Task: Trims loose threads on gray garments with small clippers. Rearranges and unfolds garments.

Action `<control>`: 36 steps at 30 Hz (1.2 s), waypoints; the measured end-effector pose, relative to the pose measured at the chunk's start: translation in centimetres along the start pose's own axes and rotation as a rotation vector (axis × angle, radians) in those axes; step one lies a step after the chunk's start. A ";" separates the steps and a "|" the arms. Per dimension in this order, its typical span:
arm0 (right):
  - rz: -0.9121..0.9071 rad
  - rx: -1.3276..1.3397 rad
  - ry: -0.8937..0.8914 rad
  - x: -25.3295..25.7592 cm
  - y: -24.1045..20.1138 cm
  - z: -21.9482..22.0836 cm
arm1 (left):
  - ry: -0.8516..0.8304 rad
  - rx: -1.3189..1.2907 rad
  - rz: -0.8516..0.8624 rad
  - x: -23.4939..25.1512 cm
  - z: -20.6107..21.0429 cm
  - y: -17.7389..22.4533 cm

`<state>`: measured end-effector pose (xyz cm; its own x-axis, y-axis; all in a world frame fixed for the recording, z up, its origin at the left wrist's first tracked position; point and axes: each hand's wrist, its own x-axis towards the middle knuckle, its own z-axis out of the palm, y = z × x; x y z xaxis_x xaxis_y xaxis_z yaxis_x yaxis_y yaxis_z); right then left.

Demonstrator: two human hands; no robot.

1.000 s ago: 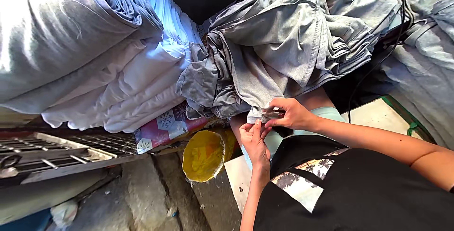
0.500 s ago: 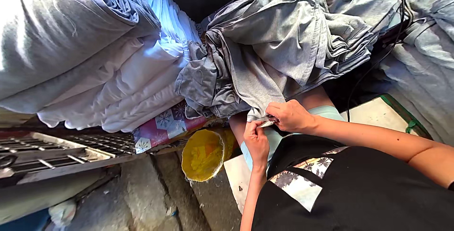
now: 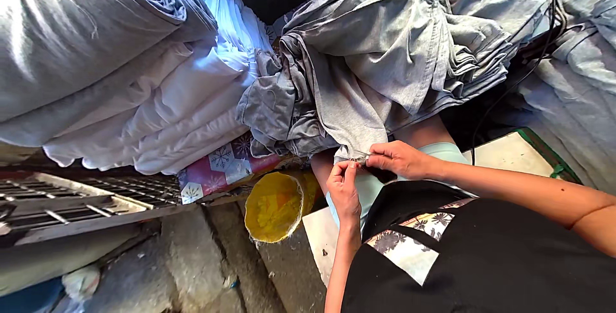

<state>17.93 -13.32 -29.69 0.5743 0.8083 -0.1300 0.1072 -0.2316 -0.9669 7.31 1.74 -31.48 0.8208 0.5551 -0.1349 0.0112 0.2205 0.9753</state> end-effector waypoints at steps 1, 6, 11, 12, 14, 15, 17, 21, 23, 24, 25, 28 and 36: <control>0.050 0.075 -0.052 0.0 0.0 -0.6 | 0.003 0.003 0.020 -0.1 0.0 0.1; 0.302 0.320 -0.243 0.4 -0.1 -0.6 | -0.004 0.035 0.090 -0.3 0.2 0.0; 0.436 0.438 -0.266 1.3 -0.3 -0.4 | 0.004 0.099 0.153 -0.3 0.1 -0.1; 0.451 0.456 -0.270 1.5 -0.3 -0.4 | 0.002 0.113 0.159 -0.3 0.1 -0.1; 0.484 0.494 -0.271 1.6 -0.4 -0.4 | -0.004 0.138 0.168 -0.4 0.1 -0.1; 0.502 0.520 -0.268 1.7 -0.5 -0.4 | -0.006 0.151 0.179 -0.4 0.1 0.0; 0.531 0.576 -0.257 1.9 -0.7 -0.2 | -0.005 0.168 0.192 -0.4 0.1 -0.1; 0.535 0.580 -0.228 2.0 -0.5 0.2 | 0.000 0.167 0.199 -0.2 0.0 -0.2; 0.522 0.562 -0.236 1.9 -0.3 0.2 | -0.014 0.138 0.194 -0.1 -0.3 -0.3; 0.518 0.561 -0.247 1.8 -0.3 0.1 | -0.021 0.123 0.195 -0.1 -0.5 -0.4; 0.521 0.561 -0.255 1.7 -0.4 0.0 | -0.024 0.118 0.196 -0.2 -0.7 -0.4; 0.540 0.571 -0.255 1.7 -0.2 -0.2 | -0.015 0.115 0.191 -0.2 -0.7 -0.6; 0.539 0.543 -0.261 1.6 -0.2 -0.4 | -0.009 0.054 0.174 0.0 -0.8 -0.8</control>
<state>19.16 -12.13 -29.62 0.2191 0.7763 -0.5910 -0.5783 -0.3846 -0.7195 6.85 2.20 -32.37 0.8180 0.5740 0.0379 -0.1006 0.0779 0.9919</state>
